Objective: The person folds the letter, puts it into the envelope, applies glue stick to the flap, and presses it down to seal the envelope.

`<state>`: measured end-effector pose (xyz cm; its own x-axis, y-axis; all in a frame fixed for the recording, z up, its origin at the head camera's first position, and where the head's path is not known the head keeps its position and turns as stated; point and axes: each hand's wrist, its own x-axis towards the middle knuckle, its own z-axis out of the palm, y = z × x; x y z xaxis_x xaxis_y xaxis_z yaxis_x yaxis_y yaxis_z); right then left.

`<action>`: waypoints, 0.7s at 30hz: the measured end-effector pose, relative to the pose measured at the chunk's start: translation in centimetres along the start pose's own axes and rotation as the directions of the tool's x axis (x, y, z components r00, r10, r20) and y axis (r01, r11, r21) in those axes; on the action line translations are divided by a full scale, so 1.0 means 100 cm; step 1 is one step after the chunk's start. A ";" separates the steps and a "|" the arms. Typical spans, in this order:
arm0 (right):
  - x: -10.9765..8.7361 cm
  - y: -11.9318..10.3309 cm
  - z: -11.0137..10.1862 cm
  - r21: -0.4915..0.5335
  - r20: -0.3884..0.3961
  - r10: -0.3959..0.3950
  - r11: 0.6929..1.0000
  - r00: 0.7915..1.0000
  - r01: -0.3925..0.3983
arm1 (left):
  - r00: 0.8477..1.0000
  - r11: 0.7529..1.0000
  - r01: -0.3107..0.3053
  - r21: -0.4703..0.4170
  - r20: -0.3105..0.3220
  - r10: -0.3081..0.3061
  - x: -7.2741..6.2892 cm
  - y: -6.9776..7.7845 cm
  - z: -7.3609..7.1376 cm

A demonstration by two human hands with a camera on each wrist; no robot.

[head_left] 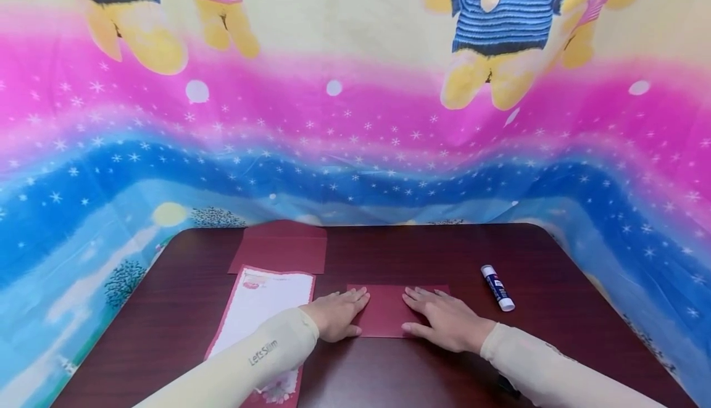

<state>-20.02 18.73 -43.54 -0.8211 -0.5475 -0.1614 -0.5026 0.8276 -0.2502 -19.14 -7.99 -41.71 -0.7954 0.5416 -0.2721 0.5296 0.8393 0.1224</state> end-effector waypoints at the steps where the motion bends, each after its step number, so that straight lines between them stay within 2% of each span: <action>1: -0.003 0.003 -0.001 -0.002 -0.006 0.001 1.000 1.000 -0.001 | 1.000 1.000 -0.001 -0.003 0.000 0.001 0.000 0.000 0.000; 10: -0.020 0.023 -0.006 0.002 -0.032 0.030 1.000 0.999 -0.030 | 1.000 1.000 -0.005 -0.013 0.005 0.005 0.002 0.001 -0.001; 21: -0.022 0.029 -0.014 -0.023 -0.042 0.042 0.999 0.998 -0.043 | 1.000 1.000 0.000 0.002 -0.005 0.000 -0.001 0.000 0.001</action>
<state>-20.05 22.47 -42.53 -0.8523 -0.5061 -0.1317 -0.4725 0.8532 -0.2209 -19.03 -8.00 -41.77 -0.7971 0.5416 -0.2672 0.5300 0.8394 0.1203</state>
